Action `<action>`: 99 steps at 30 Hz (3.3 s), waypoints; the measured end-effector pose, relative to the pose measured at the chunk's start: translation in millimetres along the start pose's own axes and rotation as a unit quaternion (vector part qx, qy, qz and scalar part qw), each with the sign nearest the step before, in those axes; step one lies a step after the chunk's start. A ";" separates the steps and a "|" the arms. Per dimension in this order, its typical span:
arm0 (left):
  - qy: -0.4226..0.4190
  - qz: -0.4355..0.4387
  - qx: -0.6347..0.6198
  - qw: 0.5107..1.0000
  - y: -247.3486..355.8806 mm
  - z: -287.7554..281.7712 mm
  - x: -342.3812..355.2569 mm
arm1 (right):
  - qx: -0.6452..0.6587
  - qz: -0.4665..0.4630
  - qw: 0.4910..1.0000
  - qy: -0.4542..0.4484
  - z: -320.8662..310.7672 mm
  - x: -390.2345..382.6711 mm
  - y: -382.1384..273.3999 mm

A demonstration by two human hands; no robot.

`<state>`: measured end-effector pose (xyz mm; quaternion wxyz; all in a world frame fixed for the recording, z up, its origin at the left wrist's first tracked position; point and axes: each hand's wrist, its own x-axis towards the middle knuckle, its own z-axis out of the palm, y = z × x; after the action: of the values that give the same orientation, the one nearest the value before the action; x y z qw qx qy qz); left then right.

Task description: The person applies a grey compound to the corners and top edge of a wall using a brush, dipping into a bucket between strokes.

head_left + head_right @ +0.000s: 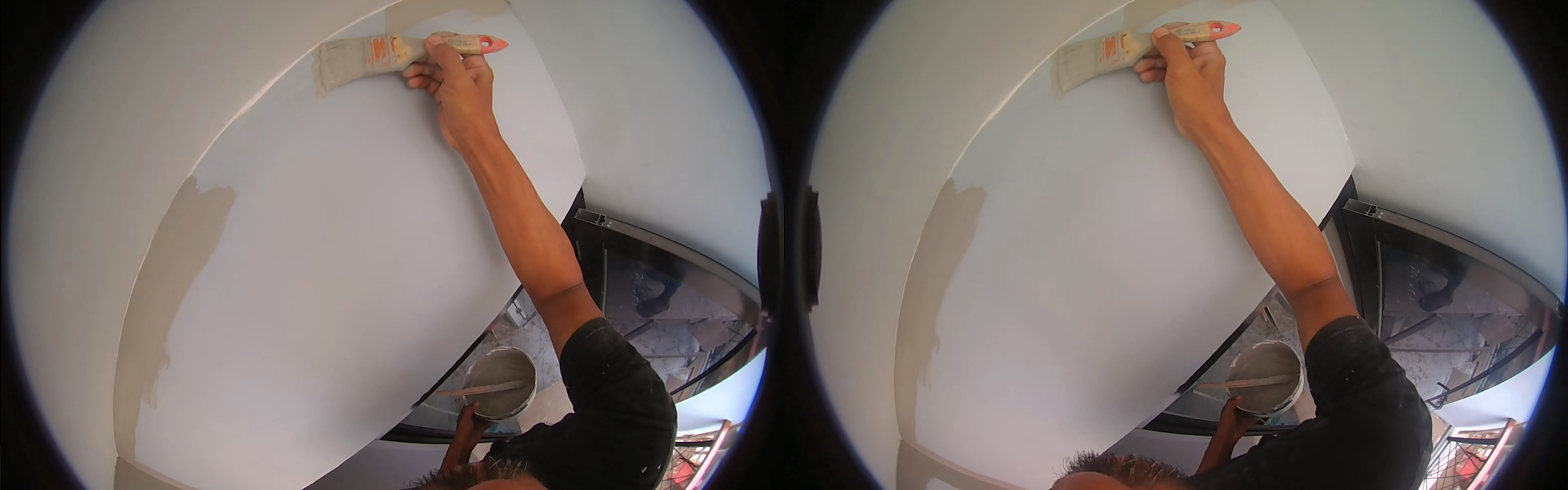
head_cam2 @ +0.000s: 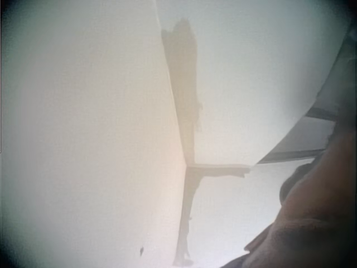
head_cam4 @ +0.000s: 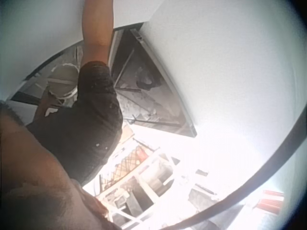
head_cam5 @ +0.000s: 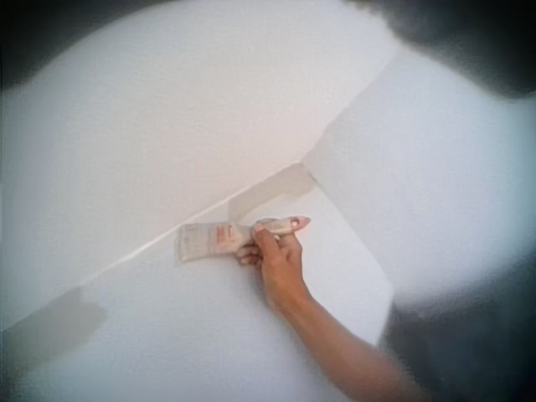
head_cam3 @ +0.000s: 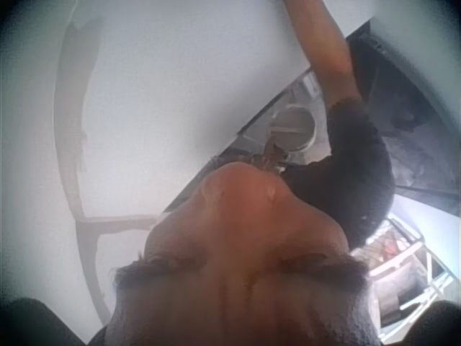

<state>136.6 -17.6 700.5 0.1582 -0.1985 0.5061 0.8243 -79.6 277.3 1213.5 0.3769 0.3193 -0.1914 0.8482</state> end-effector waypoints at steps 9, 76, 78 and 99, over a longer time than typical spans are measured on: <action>-0.006 -0.002 0.002 1.000 2.4 6.3 -2.4 | -0.016 -0.004 0.999 0.033 -8.4 7.6 -4.4; -0.015 -0.011 -0.028 0.999 0.3 1.0 -1.2 | -0.183 -0.304 0.932 -0.071 -27.2 -45.2 -25.9; -0.013 -0.011 -0.033 0.999 -3.6 -7.8 0.6 | -0.215 -0.338 0.911 -0.097 -18.8 -57.3 -23.0; -0.012 0.001 -0.037 0.999 -6.0 -1.1 2.6 | -0.286 -0.394 0.863 -0.133 3.8 -41.3 2.5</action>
<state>137.3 -15.9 694.2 0.1562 -0.1939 0.4732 0.8450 -58.8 252.3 1187.7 0.7256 0.3559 -0.3318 0.4866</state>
